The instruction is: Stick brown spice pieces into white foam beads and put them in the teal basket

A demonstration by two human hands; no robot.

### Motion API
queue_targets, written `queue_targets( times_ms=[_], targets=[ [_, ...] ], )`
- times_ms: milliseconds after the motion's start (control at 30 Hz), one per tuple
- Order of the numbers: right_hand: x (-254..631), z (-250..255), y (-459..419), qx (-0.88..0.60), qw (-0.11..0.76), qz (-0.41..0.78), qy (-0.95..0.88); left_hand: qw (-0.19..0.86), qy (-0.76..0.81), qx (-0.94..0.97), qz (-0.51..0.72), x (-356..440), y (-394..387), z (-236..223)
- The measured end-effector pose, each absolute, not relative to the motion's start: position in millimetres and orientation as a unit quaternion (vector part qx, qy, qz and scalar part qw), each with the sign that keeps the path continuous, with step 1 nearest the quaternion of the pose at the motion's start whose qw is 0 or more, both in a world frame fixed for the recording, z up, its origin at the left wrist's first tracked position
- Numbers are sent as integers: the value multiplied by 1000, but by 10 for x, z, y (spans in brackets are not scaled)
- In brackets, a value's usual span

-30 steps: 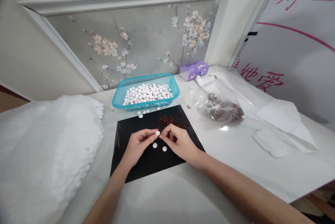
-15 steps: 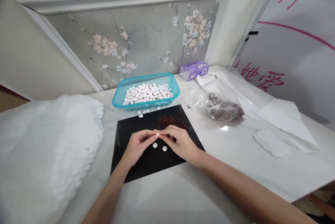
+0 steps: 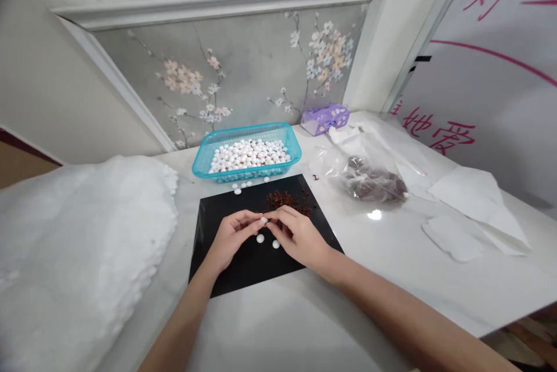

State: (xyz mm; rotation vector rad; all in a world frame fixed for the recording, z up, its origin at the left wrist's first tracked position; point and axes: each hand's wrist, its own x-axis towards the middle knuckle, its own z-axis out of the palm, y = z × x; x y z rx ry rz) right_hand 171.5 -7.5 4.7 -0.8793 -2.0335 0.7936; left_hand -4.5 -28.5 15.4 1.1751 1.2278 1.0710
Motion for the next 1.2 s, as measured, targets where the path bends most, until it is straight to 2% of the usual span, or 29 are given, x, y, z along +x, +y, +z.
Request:
queue_targets(
  times_ms=[333,667,800,900,967,1100,1200],
  targets=[
    [1705,27,-113,-374,420,261,-784,530,521,503,441,-14,-276,181],
    [1691,32,-115,-355,384,263,-811,541,503,522,427,7,-288,182],
    [1714,36,-79,-351,384,234,-821,514,528,525,426,-2,-287,174],
    [1747,177,96,-365,392,161,-829,434,575,543,432,-28,-306,170],
    [1753,323,306,-403,389,104,-822,334,609,593,407,-46,-335,171],
    [1713,545,782,-490,366,15,-791,108,630,726,252,-48,-405,180],
    [1687,567,961,-504,347,13,-791,58,610,768,186,-36,-432,184]
  ],
)
